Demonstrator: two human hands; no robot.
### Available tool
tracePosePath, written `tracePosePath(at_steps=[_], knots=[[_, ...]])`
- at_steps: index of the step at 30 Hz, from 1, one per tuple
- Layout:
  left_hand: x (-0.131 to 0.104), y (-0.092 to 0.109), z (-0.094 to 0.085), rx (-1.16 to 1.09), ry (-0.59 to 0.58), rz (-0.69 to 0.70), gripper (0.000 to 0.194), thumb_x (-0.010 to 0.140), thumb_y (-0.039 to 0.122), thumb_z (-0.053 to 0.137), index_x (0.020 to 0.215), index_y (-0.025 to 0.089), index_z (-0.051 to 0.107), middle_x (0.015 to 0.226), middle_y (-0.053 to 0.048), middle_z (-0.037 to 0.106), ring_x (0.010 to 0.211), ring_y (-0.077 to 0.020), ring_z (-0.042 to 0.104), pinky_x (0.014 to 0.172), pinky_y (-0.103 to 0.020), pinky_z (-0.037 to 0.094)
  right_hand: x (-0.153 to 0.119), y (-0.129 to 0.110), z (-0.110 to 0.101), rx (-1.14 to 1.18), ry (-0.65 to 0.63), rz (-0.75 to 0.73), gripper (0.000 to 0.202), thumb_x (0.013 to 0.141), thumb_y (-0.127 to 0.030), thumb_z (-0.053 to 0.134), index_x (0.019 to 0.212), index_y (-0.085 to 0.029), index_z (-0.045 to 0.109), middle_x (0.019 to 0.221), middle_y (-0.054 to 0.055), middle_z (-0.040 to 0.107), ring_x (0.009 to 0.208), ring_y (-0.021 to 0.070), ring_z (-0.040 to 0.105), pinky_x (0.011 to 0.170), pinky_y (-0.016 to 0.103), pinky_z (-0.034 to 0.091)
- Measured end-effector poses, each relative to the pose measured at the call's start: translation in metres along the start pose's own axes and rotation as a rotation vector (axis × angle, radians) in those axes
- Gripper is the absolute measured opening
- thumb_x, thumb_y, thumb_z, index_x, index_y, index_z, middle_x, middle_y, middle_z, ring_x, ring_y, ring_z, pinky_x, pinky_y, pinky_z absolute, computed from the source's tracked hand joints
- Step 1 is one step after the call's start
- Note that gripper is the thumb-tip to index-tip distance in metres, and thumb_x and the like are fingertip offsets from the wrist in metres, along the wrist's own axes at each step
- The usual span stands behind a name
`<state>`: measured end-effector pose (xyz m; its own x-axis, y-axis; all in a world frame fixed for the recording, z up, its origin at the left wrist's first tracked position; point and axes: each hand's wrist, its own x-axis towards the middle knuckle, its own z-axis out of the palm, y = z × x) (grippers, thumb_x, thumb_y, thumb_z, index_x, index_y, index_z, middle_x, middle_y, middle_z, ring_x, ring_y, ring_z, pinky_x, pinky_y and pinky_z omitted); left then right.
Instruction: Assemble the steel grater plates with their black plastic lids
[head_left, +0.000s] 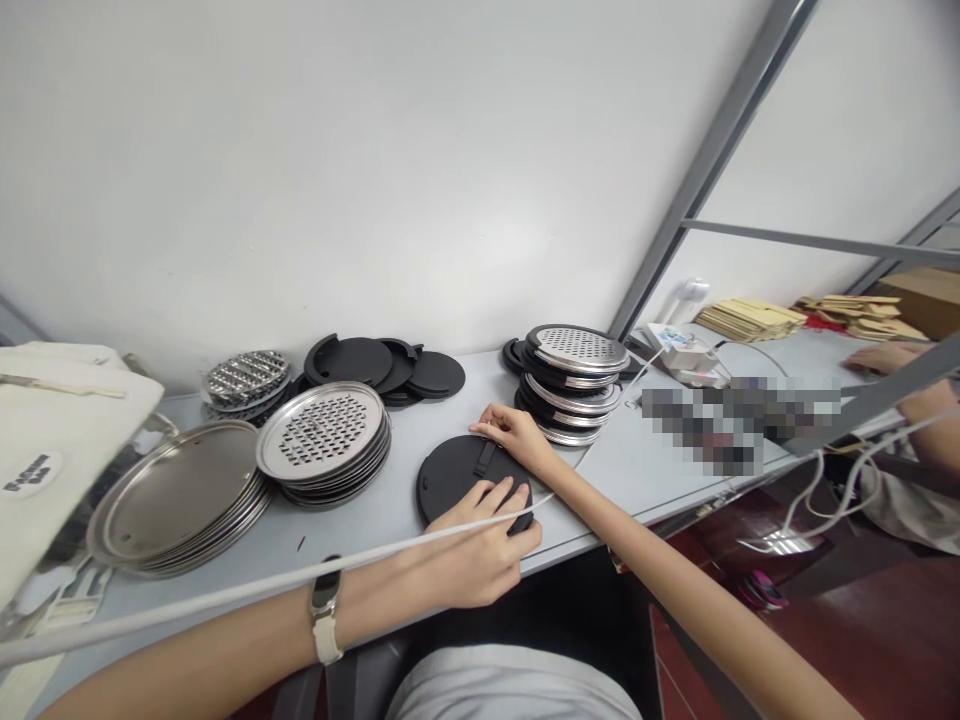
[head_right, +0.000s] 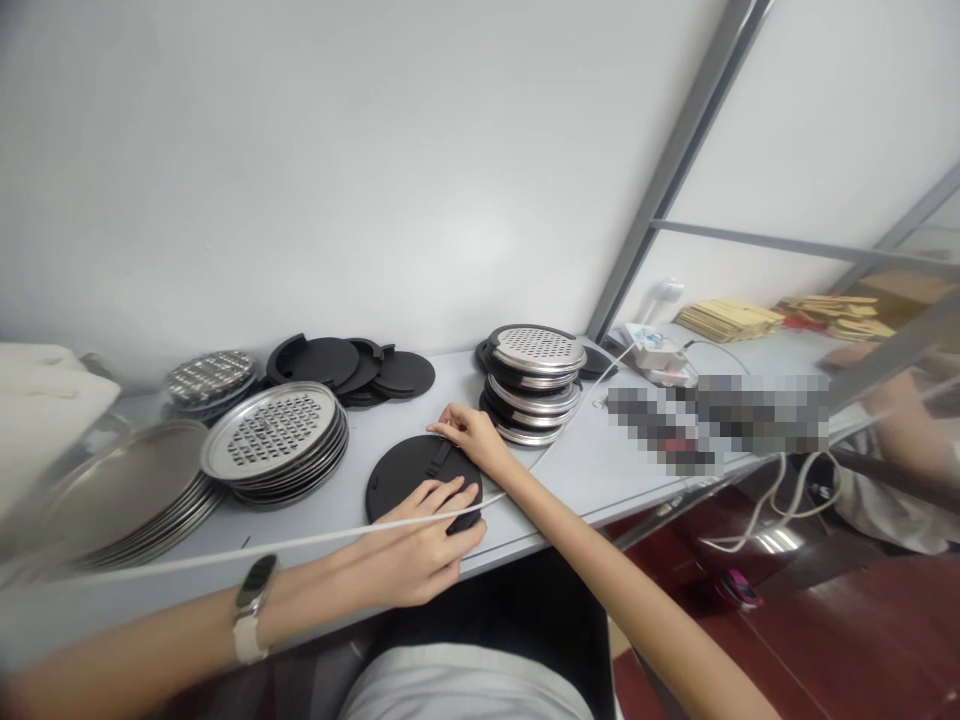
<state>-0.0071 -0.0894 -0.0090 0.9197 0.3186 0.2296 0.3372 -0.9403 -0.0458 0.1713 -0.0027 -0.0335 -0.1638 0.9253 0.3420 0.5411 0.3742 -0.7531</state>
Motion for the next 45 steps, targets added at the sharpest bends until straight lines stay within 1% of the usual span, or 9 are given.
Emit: tracePosePath(at_steps=[5, 13, 20, 28, 31, 36, 39, 42, 45], knots=[[-0.001, -0.001, -0.002, -0.028, -0.003, -0.009, 0.016, 0.086, 0.023, 0.048, 0.102, 0.019, 0.05, 0.131, -0.014, 0.048, 0.123, -0.0318, 0.042, 0.099, -0.045, 0.037, 0.0, -0.002, -0.003, 0.005, -0.069, -0.015, 0.041, 0.085, -0.054, 0.053, 0.065, -0.018, 0.051, 0.053, -0.006, 0.038, 0.052, 0.0094, 0.034, 0.051, 0.022, 0.027], [-0.001, 0.001, -0.002, -0.047, 0.007, -0.046, 0.019, 0.087, 0.02, 0.047, 0.106, 0.02, 0.05, 0.132, -0.013, 0.046, 0.125, -0.0333, 0.04, 0.101, -0.048, 0.036, -0.006, -0.002, -0.01, 0.022, -0.078, -0.001, 0.041, 0.085, -0.055, 0.052, 0.066, -0.018, 0.049, 0.055, -0.005, 0.041, 0.053, 0.0095, 0.036, 0.05, 0.022, 0.027], [-0.001, -0.005, 0.0, -0.189, -0.006, -0.038, 0.02, 0.085, 0.019, 0.046, 0.103, 0.019, 0.053, 0.133, -0.013, 0.046, 0.128, -0.0292, 0.038, 0.102, -0.039, 0.038, 0.0, -0.002, -0.007, 0.037, -0.103, 0.012, 0.044, 0.083, -0.057, 0.053, 0.065, -0.017, 0.049, 0.054, -0.005, 0.041, 0.053, 0.009, 0.034, 0.05, 0.021, 0.027], [-0.001, -0.005, -0.001, -0.225, 0.002, -0.053, 0.019, 0.084, 0.018, 0.045, 0.101, 0.019, 0.054, 0.134, -0.012, 0.046, 0.127, -0.031, 0.038, 0.101, -0.041, 0.04, 0.004, -0.003, -0.006, 0.085, -0.154, -0.014, 0.043, 0.082, -0.056, 0.056, 0.065, -0.017, 0.046, 0.052, -0.007, 0.036, 0.052, 0.0084, 0.03, 0.05, 0.021, 0.026], [-0.002, -0.004, 0.002, -0.23, 0.006, -0.058, 0.018, 0.085, 0.018, 0.044, 0.1, 0.019, 0.054, 0.135, -0.013, 0.045, 0.127, -0.031, 0.038, 0.101, -0.042, 0.04, 0.001, -0.001, -0.008, 0.078, -0.136, -0.009, 0.043, 0.082, -0.056, 0.055, 0.064, -0.017, 0.047, 0.053, -0.006, 0.037, 0.053, 0.0086, 0.031, 0.049, 0.021, 0.026], [-0.001, -0.005, 0.008, -0.202, 0.054, -0.079, 0.026, 0.086, 0.018, 0.044, 0.11, 0.02, 0.055, 0.136, -0.011, 0.046, 0.128, -0.0307, 0.037, 0.101, -0.044, 0.04, -0.007, 0.002, -0.011, 0.056, -0.107, -0.008, 0.043, 0.083, -0.055, 0.054, 0.063, -0.017, 0.046, 0.054, -0.006, 0.037, 0.053, 0.0086, 0.032, 0.049, 0.021, 0.026], [0.0, -0.009, 0.01, -0.207, 0.068, -0.076, 0.028, 0.086, 0.02, 0.044, 0.112, 0.02, 0.056, 0.135, -0.01, 0.047, 0.128, -0.0305, 0.036, 0.099, -0.043, 0.042, -0.007, 0.003, -0.009, 0.048, -0.072, -0.016, 0.043, 0.084, -0.054, 0.053, 0.063, -0.017, 0.047, 0.054, -0.006, 0.038, 0.052, 0.0088, 0.033, 0.05, 0.022, 0.027], [0.0, -0.012, 0.009, -0.227, 0.069, -0.065, 0.027, 0.087, 0.02, 0.043, 0.11, 0.02, 0.057, 0.135, -0.01, 0.047, 0.13, -0.0291, 0.035, 0.1, -0.041, 0.042, -0.003, 0.003, -0.005, 0.068, -0.023, -0.02, 0.04, 0.086, -0.052, 0.052, 0.066, -0.018, 0.048, 0.055, -0.006, 0.039, 0.053, 0.0093, 0.033, 0.05, 0.022, 0.027], [0.0, -0.012, 0.008, -0.229, 0.067, -0.049, 0.028, 0.088, 0.02, 0.042, 0.111, 0.019, 0.056, 0.136, -0.011, 0.047, 0.129, -0.0285, 0.036, 0.102, -0.041, 0.04, -0.001, 0.004, -0.002, 0.077, 0.024, -0.032, 0.032, 0.088, -0.048, 0.051, 0.075, -0.018, 0.051, 0.056, -0.006, 0.037, 0.053, 0.0098, 0.032, 0.051, 0.023, 0.027]])
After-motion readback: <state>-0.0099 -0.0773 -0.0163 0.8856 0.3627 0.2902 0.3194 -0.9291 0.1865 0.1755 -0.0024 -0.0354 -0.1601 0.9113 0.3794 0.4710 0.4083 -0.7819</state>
